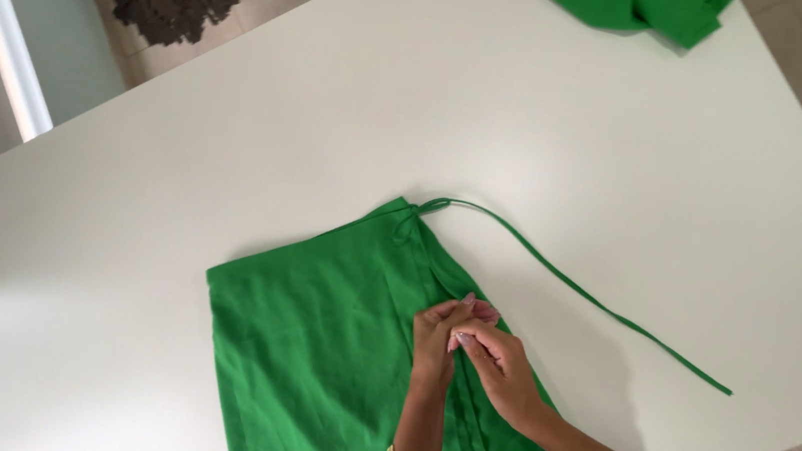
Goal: Performing a final quality inspection on a green skirt, checking seams and trimming loose threads with scissors.
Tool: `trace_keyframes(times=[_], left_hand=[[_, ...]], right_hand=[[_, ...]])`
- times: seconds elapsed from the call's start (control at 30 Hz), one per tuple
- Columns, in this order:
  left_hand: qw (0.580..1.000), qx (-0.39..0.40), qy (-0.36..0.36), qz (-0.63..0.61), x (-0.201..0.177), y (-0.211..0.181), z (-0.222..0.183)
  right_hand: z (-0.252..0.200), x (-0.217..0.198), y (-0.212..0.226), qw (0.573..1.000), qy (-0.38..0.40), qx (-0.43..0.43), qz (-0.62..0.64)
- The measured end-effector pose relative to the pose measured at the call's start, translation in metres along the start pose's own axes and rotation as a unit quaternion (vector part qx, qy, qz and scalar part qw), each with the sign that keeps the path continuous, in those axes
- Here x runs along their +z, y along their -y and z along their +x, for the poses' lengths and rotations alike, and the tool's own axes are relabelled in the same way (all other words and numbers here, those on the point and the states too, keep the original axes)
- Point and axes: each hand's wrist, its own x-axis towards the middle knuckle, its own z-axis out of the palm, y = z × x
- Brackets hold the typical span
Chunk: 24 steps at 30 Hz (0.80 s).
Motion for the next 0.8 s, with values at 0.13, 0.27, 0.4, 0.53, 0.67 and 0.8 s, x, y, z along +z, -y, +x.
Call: trace_keyframes(times=[0.13,0.27,0.4,0.53,0.67,0.8], left_hand=[[1.0,-0.006,0.007,0.0,0.003,-0.008,-0.004],[1.0,-0.008,0.002,-0.028,-0.001,0.002,-0.002],[0.999,-0.004,0.001,-0.044,0.0,0.002,-0.003],[0.999,-0.003,-0.005,-0.041,0.003,0.0,-0.003],[0.998,-0.037,-0.036,-0.024,0.008,-0.003,-0.004],[0.996,-0.072,-0.051,-0.001,0.009,-0.006,-0.004]], right_hand=[[-0.002,0.001,0.004,1.0,-0.004,-0.005,-0.01],[-0.007,0.001,0.004,1.0,0.002,-0.009,-0.012],[-0.009,0.001,-0.001,0.999,0.007,-0.027,-0.029],[-0.013,0.002,-0.009,0.998,0.012,-0.05,-0.043],[-0.013,0.003,-0.014,0.985,0.04,-0.148,-0.086],[-0.016,0.004,-0.016,0.976,0.047,-0.185,-0.108]])
